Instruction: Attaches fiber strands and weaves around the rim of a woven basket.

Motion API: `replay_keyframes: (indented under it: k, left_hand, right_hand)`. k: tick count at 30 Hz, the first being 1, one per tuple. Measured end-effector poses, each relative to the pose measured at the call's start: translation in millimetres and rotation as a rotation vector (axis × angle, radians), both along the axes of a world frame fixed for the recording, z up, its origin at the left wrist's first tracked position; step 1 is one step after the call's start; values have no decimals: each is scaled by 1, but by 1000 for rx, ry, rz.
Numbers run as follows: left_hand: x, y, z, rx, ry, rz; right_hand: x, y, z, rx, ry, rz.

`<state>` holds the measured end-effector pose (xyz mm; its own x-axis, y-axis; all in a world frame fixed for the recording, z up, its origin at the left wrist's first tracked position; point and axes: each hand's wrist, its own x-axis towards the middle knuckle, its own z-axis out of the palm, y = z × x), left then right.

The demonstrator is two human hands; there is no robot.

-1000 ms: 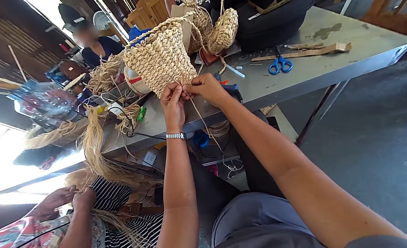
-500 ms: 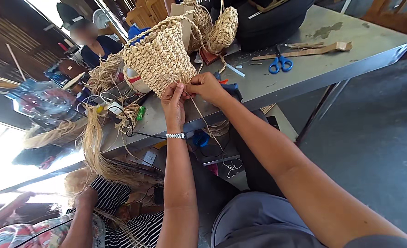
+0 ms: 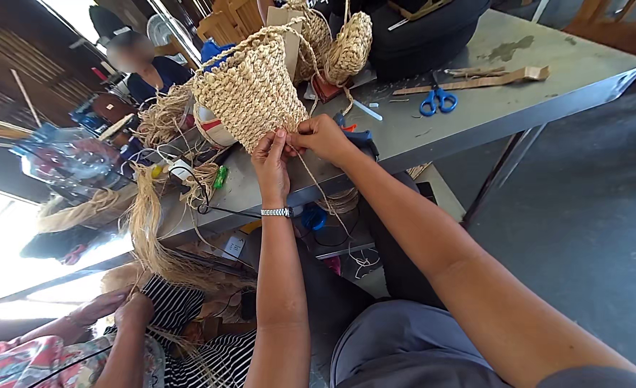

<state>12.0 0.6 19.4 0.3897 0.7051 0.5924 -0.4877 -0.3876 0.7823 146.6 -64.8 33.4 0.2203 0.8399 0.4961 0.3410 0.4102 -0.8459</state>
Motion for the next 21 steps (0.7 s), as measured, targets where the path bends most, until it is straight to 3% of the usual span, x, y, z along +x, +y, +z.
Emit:
replay_keyframes:
  k: [11,15,21]
  left_hand:
    - [1,3,-1,-56,158,-15]
    - [1,1,0,25,150,-76]
    - [1,-2,1,-32,93,-172]
  right_hand:
    - [-3,2,-1,-6,-11,-7]
    - [-3,1,0,-26,-19,-5]
    - [-5,0,2,-10,43,27]
